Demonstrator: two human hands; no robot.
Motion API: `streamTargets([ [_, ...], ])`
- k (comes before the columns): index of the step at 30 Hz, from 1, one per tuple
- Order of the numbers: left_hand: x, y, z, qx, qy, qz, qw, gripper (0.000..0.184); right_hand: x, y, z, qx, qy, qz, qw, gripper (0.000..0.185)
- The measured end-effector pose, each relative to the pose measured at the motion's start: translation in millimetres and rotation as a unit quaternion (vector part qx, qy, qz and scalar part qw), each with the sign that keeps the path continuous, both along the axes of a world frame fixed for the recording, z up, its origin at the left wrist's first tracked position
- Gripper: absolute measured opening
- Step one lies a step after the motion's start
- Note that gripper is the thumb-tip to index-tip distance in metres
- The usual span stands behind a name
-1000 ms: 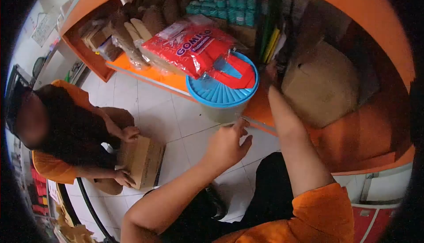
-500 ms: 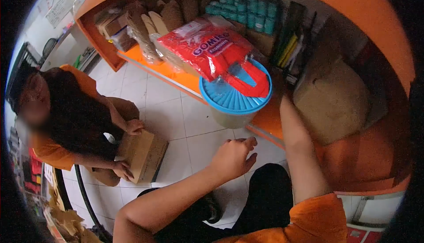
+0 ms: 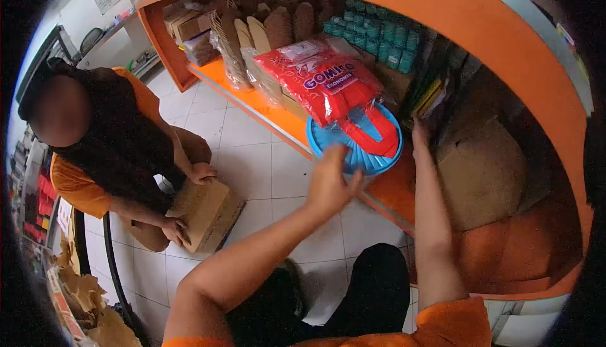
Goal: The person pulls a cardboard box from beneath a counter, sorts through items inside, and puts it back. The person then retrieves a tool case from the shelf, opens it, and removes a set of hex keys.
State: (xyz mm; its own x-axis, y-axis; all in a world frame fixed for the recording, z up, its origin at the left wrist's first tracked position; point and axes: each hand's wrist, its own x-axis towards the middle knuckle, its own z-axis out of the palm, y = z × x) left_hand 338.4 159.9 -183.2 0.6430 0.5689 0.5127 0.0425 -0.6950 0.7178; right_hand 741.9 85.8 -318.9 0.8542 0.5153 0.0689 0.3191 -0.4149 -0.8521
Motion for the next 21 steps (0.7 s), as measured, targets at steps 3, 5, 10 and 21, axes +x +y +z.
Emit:
streamTargets([
  [3,32,52,-5,-0.044,-0.117,0.200,0.972,0.063,-97,-26,59,0.187,0.192,0.084,0.960,0.062],
  [5,54,90,-10,-0.185,-0.134,0.213,0.950,0.067,-130,-34,63,0.125,0.207,-0.003,0.970,0.068],
  [10,101,156,-25,-0.429,-0.222,-0.034,0.875,0.063,-163,-30,77,0.058,0.117,-0.099,0.986,0.052],
  [21,87,137,70,-0.521,-0.442,-0.161,0.712,0.044,-196,-100,80,0.210,0.296,-0.025,0.931,0.040],
])
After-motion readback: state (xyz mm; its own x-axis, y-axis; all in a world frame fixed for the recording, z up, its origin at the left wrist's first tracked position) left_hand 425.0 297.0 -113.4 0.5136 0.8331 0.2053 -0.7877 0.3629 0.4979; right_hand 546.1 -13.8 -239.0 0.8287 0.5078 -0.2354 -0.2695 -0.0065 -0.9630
